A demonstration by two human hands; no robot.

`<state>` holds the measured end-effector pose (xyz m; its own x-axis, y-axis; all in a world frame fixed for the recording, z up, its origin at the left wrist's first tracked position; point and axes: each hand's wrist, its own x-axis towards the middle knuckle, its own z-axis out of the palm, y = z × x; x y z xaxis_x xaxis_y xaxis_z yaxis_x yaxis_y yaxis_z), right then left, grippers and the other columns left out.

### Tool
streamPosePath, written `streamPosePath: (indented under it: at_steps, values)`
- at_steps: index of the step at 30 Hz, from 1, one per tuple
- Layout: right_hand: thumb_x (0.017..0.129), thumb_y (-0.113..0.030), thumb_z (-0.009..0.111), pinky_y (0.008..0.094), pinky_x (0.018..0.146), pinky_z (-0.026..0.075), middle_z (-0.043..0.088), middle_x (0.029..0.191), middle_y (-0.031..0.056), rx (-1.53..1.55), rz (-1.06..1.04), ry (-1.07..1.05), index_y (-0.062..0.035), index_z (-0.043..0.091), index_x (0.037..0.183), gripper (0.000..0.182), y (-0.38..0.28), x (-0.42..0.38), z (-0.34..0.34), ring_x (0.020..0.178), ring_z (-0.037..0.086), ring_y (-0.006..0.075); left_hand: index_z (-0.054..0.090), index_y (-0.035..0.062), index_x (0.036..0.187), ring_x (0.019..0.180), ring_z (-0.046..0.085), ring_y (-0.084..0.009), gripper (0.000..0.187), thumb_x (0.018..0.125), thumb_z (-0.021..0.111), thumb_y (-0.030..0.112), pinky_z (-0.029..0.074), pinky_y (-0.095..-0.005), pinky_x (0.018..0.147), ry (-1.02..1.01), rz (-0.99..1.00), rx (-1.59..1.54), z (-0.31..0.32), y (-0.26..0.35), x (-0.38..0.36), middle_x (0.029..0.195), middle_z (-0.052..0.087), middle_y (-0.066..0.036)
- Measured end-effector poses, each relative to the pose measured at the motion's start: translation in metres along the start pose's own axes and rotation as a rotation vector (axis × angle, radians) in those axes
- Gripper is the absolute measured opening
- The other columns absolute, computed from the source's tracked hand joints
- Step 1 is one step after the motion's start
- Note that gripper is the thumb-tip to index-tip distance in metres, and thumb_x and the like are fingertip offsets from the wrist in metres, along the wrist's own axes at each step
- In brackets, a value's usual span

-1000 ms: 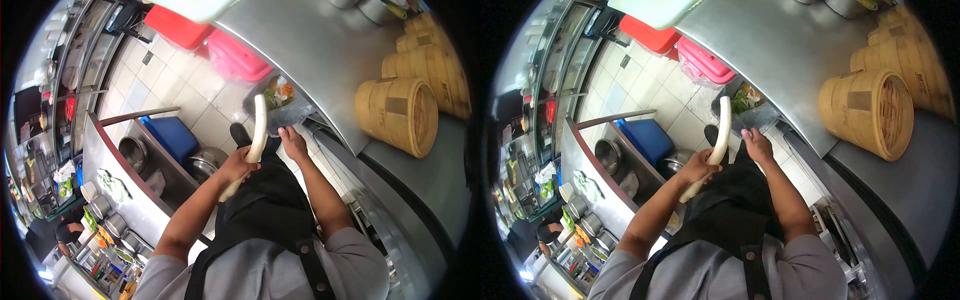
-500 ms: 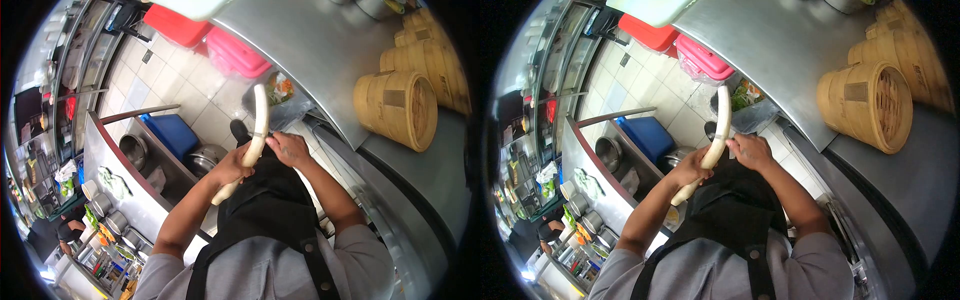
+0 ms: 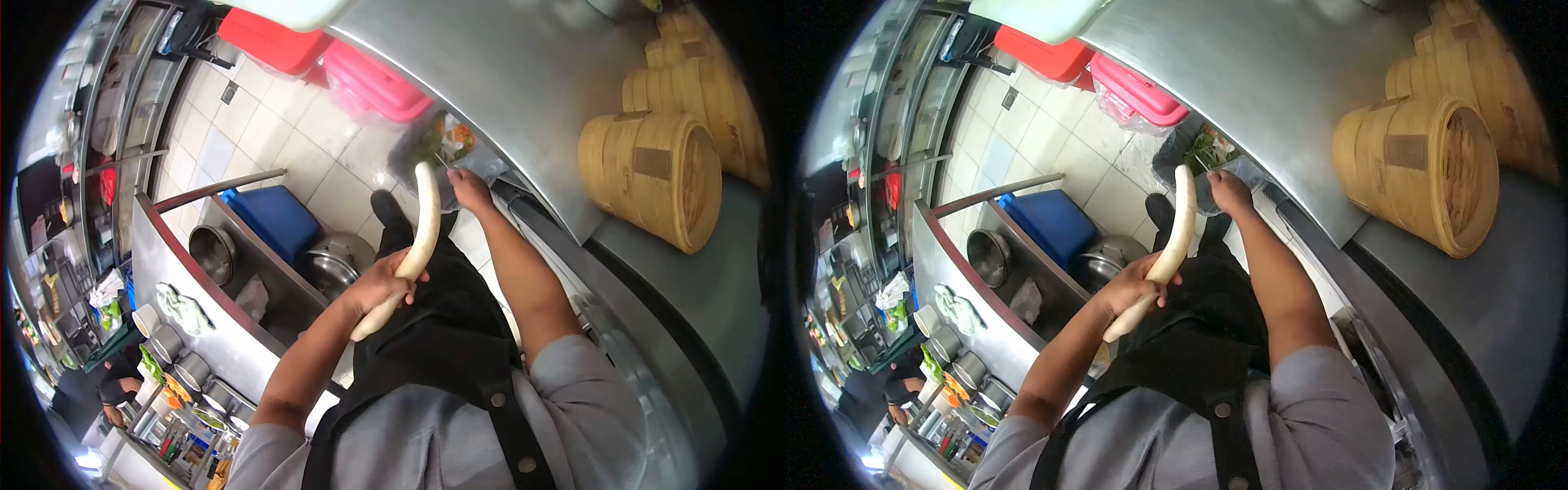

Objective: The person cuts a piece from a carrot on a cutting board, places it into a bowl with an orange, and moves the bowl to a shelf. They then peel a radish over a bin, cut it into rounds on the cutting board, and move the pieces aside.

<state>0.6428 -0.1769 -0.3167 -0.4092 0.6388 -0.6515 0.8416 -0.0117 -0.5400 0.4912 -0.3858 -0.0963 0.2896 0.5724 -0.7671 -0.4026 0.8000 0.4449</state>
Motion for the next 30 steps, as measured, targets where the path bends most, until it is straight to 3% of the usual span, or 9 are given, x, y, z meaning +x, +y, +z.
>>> streamPosePath:
  at_steps: [5, 8, 13, 20, 23, 25, 26, 29, 30]
  values:
    - [0.1, -0.055, 0.041, 0.0523, 0.082, 0.05, 0.07, 0.092, 0.0218, -0.175, -0.237, -0.215, -0.0017, 0.063, 0.094, 0.058, -0.073, -0.152, -0.051, 0.093, 0.067, 0.0424, 0.049, 0.0073, 0.128, 0.061, 0.058, -0.0124, 0.056, 0.072, 0.058, 0.002, 0.049, -0.0263, 0.051, 0.03, -0.005, -0.036, -0.018, -0.007, 0.02, 0.1, 0.061, -0.006]
    - [0.1, -0.052, 0.048, 0.051, 0.077, 0.051, 0.07, 0.085, 0.0207, -0.186, -0.329, -0.265, -0.0069, 0.066, 0.091, 0.049, -0.075, -0.181, -0.051, 0.085, 0.068, 0.0411, 0.046, 0.0079, 0.137, 0.058, 0.056, -0.0115, 0.064, 0.075, 0.057, -0.002, 0.048, -0.0261, 0.052, 0.037, -0.012, -0.004, -0.017, -0.002, 0.016, 0.095, 0.06, -0.005]
    - [0.1, -0.056, 0.04, 0.0522, 0.077, 0.051, 0.069, 0.086, 0.0211, -0.198, -0.314, -0.169, -0.0055, 0.064, 0.088, 0.058, -0.064, -0.143, -0.044, 0.086, 0.067, 0.0424, 0.044, 0.0096, 0.142, 0.058, 0.055, -0.0104, 0.071, 0.073, 0.059, -0.002, 0.046, -0.0243, 0.05, 0.035, 0.037, -0.01, -0.015, 0.003, 0.007, 0.093, 0.059, -0.004]
    - [0.101, -0.059, 0.035, 0.0506, 0.096, 0.046, 0.07, 0.107, 0.0209, -0.231, -0.125, -0.199, -0.0032, 0.067, 0.111, 0.065, -0.011, -0.015, -0.02, 0.108, 0.063, 0.0421, 0.041, 0.0123, 0.148, 0.06, 0.055, -0.0102, 0.078, 0.073, 0.057, -0.005, 0.046, -0.0238, 0.053, -0.011, -0.022, 0.113, -0.01, 0.006, -0.004, 0.096, 0.059, -0.004]
    - [0.098, -0.063, 0.04, 0.0474, 0.077, 0.052, 0.072, 0.098, 0.0177, -0.315, -0.037, -0.048, -0.006, 0.068, 0.106, 0.064, 0.034, 0.019, 0.01, 0.092, 0.069, 0.035, 0.037, 0.0125, 0.152, 0.063, 0.056, -0.011, 0.083, 0.073, 0.055, -0.007, 0.047, -0.0241, 0.055, -0.072, 0.027, 0.086, -0.008, 0.002, -0.007, 0.097, 0.059, -0.005]
    - [0.091, -0.069, 0.049, 0.0359, 0.055, 0.049, 0.073, 0.089, 0.0115, 0.683, 0.448, -0.26, -0.0093, 0.067, 0.107, 0.065, 0.004, 0.011, 0.001, 0.071, 0.068, 0.0221, 0.042, 0.0068, 0.146, 0.064, 0.059, -0.0116, 0.077, 0.071, 0.059, -0.003, 0.049, -0.0225, 0.058, -0.082, -0.029, -0.062, -0.004, 0.01, -0.011, 0.1, 0.06, -0.007]
    - [0.085, -0.07, 0.059, 0.0267, 0.044, 0.039, 0.067, 0.077, 0.0054, 0.898, 0.452, -0.324, -0.0123, 0.065, 0.108, 0.063, -0.018, -0.009, -0.015, 0.056, 0.058, 0.0119, 0.042, 0.0068, 0.146, 0.064, 0.059, -0.0116, 0.077, 0.071, 0.059, -0.003, 0.049, -0.0225, 0.058, -0.079, -0.016, -0.066, -0.005, 0.01, -0.01, 0.1, 0.06, -0.007]
    - [0.084, -0.065, 0.065, 0.0267, 0.044, 0.034, 0.061, 0.07, 0.0006, 1.088, 0.259, -0.423, -0.0111, 0.063, 0.102, 0.057, -0.018, -0.022, 0.008, 0.05, 0.05, 0.011, 0.048, 0.0052, 0.135, 0.067, 0.06, -0.0122, 0.065, 0.072, 0.054, -0.006, 0.05, -0.0251, 0.057, -0.101, -0.003, -0.02, -0.016, 0.001, 0.001, 0.097, 0.061, -0.006]
    - [0.084, -0.052, 0.071, 0.0271, 0.043, 0.035, 0.057, 0.069, -0.0016, 1.061, 0.249, -0.281, -0.0124, 0.061, 0.098, 0.043, -0.03, -0.04, 0.006, 0.051, 0.05, 0.0105, 0.049, 0.0037, 0.13, 0.066, 0.061, -0.0127, 0.057, 0.074, 0.058, -0.004, 0.05, -0.0264, 0.055, -0.103, 0.008, -0.03, -0.018, -0.004, 0.006, 0.096, 0.061, -0.006]
